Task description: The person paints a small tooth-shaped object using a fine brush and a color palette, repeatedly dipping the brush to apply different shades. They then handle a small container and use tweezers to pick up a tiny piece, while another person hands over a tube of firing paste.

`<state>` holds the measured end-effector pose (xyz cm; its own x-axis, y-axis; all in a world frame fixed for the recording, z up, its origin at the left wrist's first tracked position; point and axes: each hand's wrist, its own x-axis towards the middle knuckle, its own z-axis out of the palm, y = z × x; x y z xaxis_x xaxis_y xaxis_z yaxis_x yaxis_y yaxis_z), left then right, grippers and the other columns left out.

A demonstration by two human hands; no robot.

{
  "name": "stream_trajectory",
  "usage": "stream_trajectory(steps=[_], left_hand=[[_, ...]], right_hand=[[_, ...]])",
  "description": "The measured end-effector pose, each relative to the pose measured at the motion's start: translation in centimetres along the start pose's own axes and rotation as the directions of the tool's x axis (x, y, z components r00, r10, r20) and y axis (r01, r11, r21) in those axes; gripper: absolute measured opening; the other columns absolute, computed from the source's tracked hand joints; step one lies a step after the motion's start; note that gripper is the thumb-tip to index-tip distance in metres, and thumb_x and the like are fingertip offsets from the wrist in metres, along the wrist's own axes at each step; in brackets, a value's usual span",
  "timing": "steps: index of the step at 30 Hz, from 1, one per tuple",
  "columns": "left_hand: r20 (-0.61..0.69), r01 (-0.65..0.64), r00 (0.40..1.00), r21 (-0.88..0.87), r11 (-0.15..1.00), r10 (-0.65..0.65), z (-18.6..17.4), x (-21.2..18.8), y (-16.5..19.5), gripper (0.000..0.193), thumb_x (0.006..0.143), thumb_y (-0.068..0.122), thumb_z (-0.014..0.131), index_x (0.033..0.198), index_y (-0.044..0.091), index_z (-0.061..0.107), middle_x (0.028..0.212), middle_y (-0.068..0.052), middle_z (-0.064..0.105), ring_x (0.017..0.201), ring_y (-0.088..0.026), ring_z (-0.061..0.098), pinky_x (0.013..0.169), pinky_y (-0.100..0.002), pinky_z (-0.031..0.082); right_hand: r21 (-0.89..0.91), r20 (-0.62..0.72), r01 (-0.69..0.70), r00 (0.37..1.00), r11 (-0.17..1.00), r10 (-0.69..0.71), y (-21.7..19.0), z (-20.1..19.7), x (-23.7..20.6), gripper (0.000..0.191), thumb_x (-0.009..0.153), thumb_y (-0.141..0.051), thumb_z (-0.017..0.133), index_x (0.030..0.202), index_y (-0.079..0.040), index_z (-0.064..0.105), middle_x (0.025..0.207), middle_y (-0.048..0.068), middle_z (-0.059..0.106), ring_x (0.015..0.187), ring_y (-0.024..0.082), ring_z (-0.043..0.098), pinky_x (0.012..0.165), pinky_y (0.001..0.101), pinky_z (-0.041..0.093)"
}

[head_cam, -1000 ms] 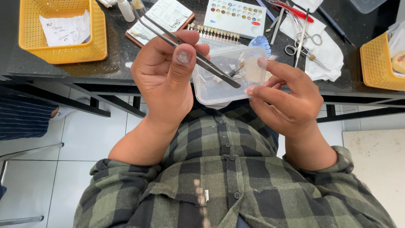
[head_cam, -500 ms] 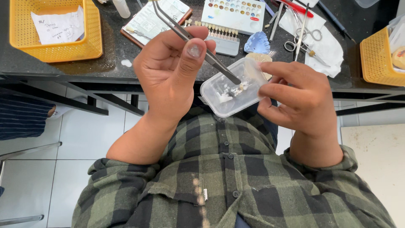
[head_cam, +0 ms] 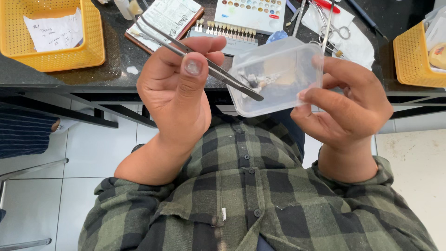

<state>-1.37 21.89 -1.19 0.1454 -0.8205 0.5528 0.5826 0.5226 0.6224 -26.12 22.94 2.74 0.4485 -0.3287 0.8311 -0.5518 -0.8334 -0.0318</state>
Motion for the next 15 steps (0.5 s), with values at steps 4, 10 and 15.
stream_trajectory(steps=[4, 10, 15], left_hand=[[0.003, -0.068, 0.998, -0.001, 0.998, 0.068, -0.4, 0.5, -0.8, 0.022, 0.112, 0.019, 0.071, 0.118, -0.003, 0.07, 0.127, -0.018, 0.072, 0.117, -0.019, 0.071, 0.097, -0.032, 0.06], [-0.037, -0.053, 0.998, -0.005, 0.999, 0.053, -1.3, 1.6, -1.6, 0.022, 0.113, 0.017, 0.072, 0.12, -0.003, 0.07, 0.13, -0.018, 0.07, 0.105, -0.018, 0.071, 0.097, -0.03, 0.055], [-0.06, -0.057, 0.996, 0.033, 0.998, 0.059, -2.4, 2.0, -1.5, 0.02, 0.114, 0.016, 0.072, 0.118, -0.003, 0.071, 0.116, -0.013, 0.073, 0.1, -0.017, 0.071, 0.096, -0.029, 0.054]], right_hand=[[0.061, 0.007, -0.139, 0.99, 0.988, 0.139, -1.3, 1.9, 0.1, 0.015, 0.084, 0.004, 0.083, 0.096, 0.001, 0.074, 0.12, 0.023, 0.067, 0.074, 0.016, 0.068, 0.06, 0.0239, 0.055], [0.114, 0.276, -0.5, 0.846, 0.858, 0.456, -2.7, 2.8, -0.1, 0.012, 0.086, -0.003, 0.082, 0.097, -0.001, 0.077, 0.096, 0.011, 0.072, 0.068, 0.011, 0.065, 0.06, 0.0229, 0.05], [0.112, 0.366, -0.682, 0.705, 0.723, 0.608, -1.9, 2.8, -0.5, 0.008, 0.089, -0.007, 0.083, 0.091, -0.002, 0.077, 0.079, 0.005, 0.07, 0.058, 0.007, 0.061, 0.053, 0.0209, 0.043]])
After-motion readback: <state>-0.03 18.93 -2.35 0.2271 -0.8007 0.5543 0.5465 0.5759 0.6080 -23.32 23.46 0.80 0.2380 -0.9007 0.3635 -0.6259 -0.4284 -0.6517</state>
